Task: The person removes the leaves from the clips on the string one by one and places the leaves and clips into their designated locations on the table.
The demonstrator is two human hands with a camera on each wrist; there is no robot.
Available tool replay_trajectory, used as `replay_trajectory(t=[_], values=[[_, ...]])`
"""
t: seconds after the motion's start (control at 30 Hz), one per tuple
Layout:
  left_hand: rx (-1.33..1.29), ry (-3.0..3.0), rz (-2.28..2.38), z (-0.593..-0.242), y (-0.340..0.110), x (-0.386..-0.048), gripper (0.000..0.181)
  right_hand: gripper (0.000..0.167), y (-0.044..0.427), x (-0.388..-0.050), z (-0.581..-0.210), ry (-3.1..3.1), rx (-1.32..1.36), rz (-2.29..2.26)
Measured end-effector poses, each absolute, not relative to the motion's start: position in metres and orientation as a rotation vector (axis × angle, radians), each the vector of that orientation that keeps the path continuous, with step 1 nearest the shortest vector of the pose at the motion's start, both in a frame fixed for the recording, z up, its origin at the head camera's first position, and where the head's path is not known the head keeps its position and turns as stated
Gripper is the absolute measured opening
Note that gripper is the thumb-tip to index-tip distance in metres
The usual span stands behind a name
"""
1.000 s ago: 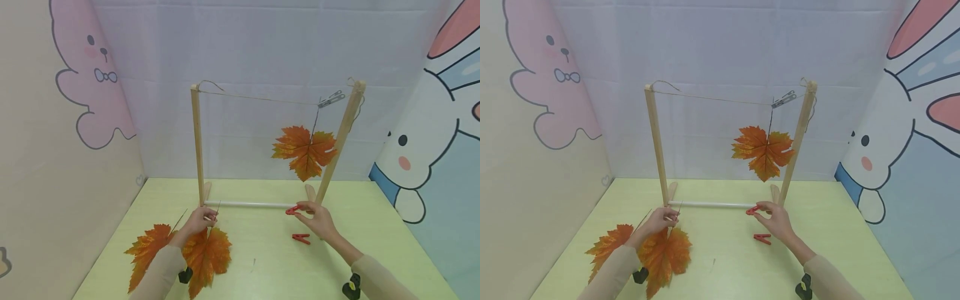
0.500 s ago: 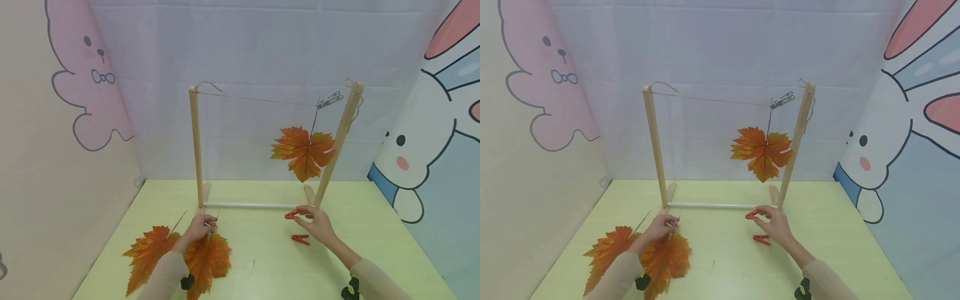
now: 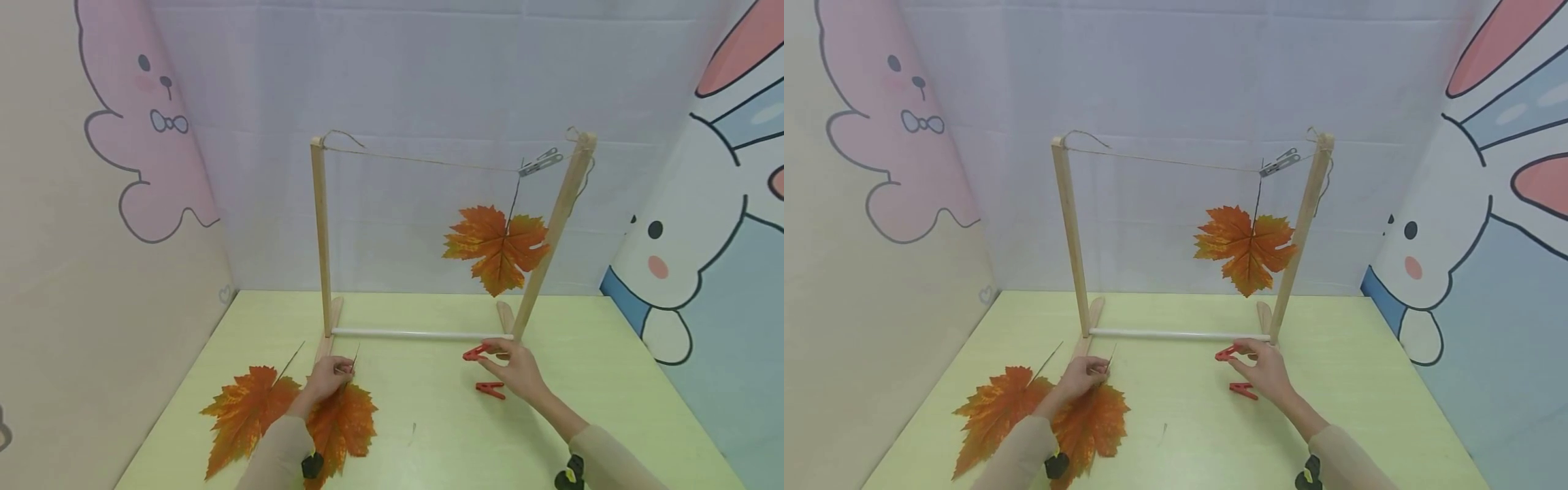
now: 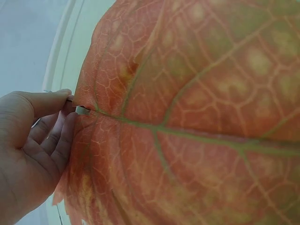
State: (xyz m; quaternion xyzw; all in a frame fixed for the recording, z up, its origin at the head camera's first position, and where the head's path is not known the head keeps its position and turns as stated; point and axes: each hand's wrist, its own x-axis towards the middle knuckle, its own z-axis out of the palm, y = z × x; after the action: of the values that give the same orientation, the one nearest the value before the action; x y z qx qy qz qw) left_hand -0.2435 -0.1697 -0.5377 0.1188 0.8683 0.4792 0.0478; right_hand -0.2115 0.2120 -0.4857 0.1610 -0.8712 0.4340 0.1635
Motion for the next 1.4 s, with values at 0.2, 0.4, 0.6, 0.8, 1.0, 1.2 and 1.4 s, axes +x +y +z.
replay_trajectory(t=[0.2, 0.4, 0.6, 0.8, 1.0, 1.2, 1.4], values=[[0.338, 2.629, 1.499, -0.544, -0.170, -0.243, 0.022, 0.029, 0.211, -0.211, -0.490, -2.498, 0.429, 1.242], [0.324, 2.673, 1.514, -0.548, -0.169, -0.241, 0.021, 0.029, 0.211, -0.210, -0.492, -2.509, 0.413, 1.241], [0.265, 2.735, 1.498, -0.548, -0.167, -0.239, 0.020, 0.028, 0.212, -0.209, -0.495, -2.521, 0.391, 1.228], [0.234, 2.782, 1.460, -0.548, -0.167, -0.236, 0.022, 0.027, 0.214, -0.208, -0.498, -2.520, 0.381, 1.225], [0.220, 2.810, 1.459, -0.550, -0.167, -0.236, 0.023, 0.028, 0.216, -0.207, -0.501, -2.522, 0.374, 1.260], [0.205, 2.824, 1.454, -0.550, -0.167, -0.238, 0.024, 0.028, 0.220, -0.208, -0.507, -2.516, 0.372, 1.244], [0.196, 2.844, 1.426, -0.543, -0.169, -0.237, 0.026, 0.028, 0.225, -0.209, -0.511, -2.510, 0.377, 1.237]])
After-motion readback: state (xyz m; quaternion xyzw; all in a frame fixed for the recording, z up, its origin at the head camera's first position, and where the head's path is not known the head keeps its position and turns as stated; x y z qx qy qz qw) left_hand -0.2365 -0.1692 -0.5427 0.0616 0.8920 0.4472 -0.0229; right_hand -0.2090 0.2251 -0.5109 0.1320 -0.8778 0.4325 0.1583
